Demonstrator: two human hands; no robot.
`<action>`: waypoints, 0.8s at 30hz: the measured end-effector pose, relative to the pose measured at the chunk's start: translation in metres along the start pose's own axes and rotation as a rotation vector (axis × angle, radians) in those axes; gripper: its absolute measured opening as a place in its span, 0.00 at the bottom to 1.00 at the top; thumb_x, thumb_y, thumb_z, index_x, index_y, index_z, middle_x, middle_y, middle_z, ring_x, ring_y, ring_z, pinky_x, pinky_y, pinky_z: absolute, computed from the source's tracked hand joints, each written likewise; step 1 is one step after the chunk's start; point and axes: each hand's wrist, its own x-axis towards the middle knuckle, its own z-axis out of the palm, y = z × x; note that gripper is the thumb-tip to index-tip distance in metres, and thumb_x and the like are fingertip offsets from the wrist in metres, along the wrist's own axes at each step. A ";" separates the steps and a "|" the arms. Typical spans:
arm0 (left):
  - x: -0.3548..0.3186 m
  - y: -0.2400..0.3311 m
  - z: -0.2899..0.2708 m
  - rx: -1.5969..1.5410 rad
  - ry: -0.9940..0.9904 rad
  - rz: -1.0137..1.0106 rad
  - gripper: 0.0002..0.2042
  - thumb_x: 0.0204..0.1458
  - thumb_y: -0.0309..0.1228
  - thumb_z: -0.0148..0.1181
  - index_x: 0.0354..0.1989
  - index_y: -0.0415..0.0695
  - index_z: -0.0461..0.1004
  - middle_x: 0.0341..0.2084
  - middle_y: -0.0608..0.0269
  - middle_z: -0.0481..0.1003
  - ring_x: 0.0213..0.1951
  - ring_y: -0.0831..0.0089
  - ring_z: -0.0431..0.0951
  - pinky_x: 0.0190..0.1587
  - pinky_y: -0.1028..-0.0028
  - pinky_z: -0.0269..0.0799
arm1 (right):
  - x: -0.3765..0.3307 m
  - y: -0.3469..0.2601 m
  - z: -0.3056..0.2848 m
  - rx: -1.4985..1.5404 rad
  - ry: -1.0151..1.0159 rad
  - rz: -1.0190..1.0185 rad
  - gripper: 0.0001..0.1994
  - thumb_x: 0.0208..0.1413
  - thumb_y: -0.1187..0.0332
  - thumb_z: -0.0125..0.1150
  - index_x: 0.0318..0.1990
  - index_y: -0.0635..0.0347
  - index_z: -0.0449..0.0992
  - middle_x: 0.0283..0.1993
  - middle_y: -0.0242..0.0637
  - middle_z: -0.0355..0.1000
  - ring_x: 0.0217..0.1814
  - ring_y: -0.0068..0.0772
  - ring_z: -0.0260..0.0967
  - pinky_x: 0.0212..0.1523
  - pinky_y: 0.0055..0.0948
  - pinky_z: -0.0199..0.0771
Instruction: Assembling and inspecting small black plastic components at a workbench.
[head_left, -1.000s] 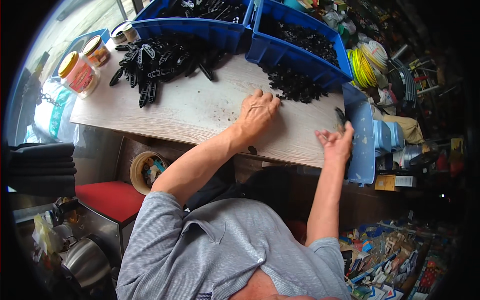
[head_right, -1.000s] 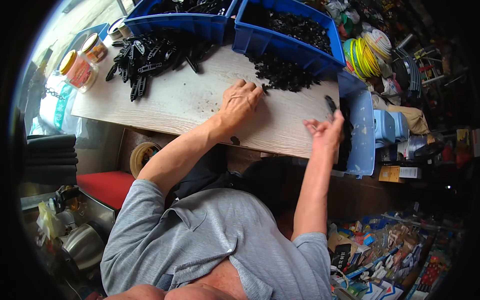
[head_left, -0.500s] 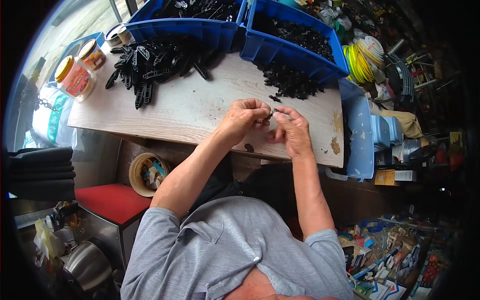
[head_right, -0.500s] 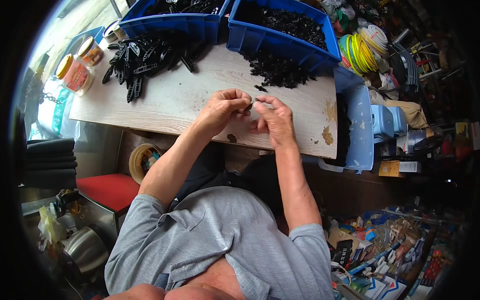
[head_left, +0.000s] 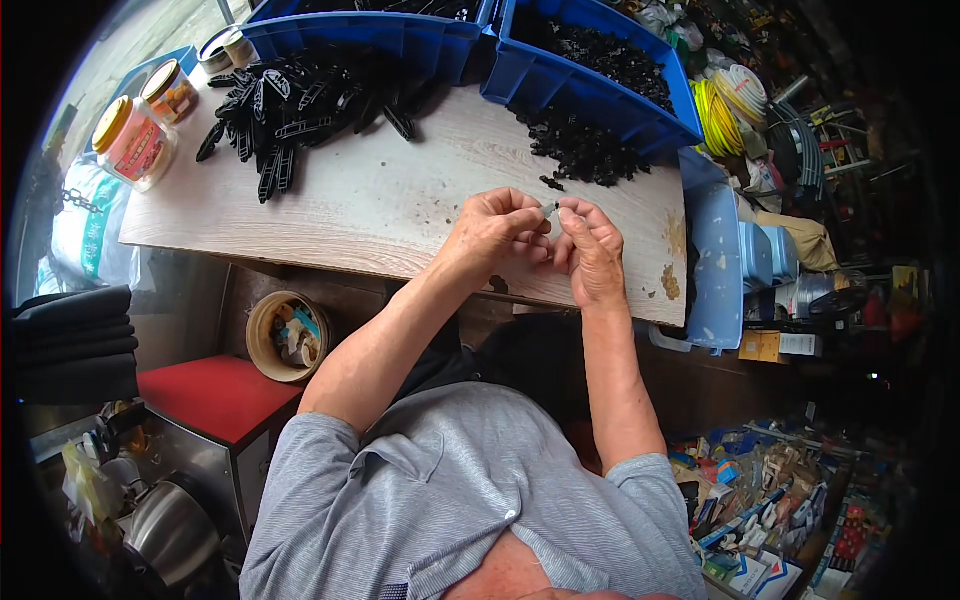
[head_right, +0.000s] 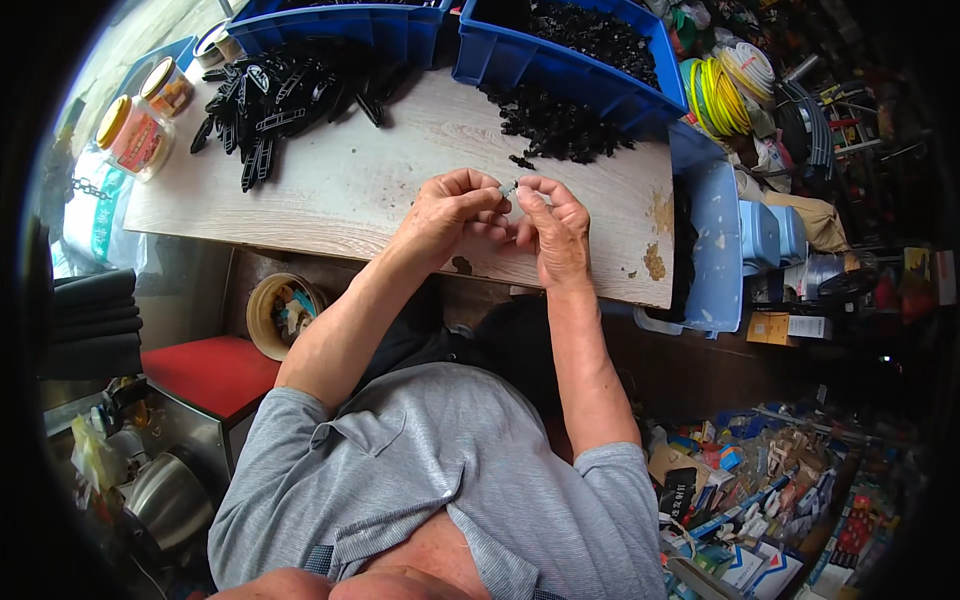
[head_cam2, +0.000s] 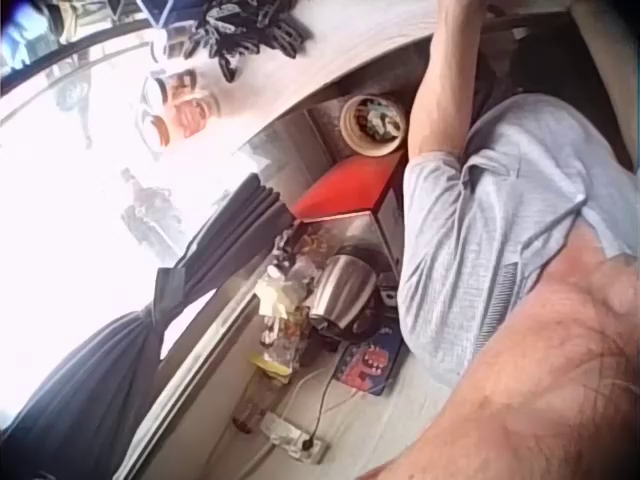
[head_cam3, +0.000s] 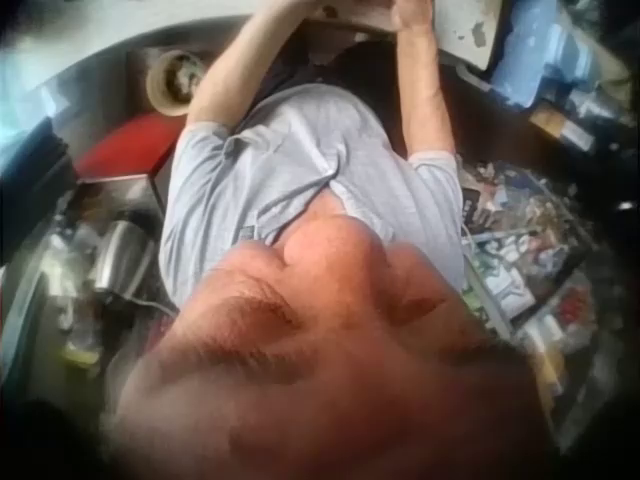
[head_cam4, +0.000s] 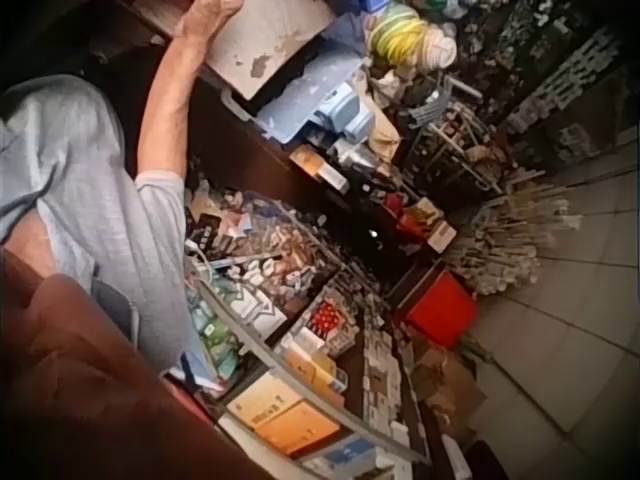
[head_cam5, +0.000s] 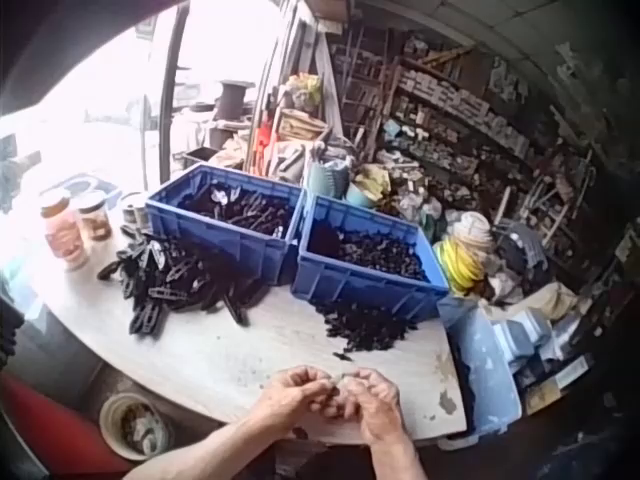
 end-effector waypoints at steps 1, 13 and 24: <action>-0.001 0.000 -0.001 0.004 0.006 0.006 0.05 0.56 0.24 0.61 0.37 0.35 0.73 0.29 0.57 0.77 0.28 0.71 0.80 0.32 0.76 0.79 | 0.000 -0.001 0.002 -0.001 -0.002 0.003 0.16 0.56 0.63 0.70 0.47 0.62 0.76 0.25 0.24 0.71 0.17 0.14 0.61 0.23 0.19 0.70; 0.004 0.033 -0.055 1.534 0.579 0.908 0.14 0.55 0.34 0.65 0.49 0.50 0.78 0.32 0.62 0.79 0.34 0.64 0.78 0.36 0.66 0.74 | -0.002 0.003 -0.002 0.016 -0.047 0.048 0.08 0.58 0.66 0.67 0.39 0.57 0.76 0.15 0.32 0.67 0.19 0.28 0.74 0.21 0.33 0.81; -0.017 0.076 -0.096 1.878 0.670 0.852 0.10 0.49 0.33 0.67 0.38 0.46 0.75 0.34 0.59 0.76 0.38 0.57 0.76 0.39 0.62 0.73 | -0.001 0.002 0.000 0.002 0.003 0.062 0.09 0.59 0.64 0.66 0.39 0.57 0.74 0.15 0.32 0.67 0.21 0.30 0.75 0.20 0.34 0.82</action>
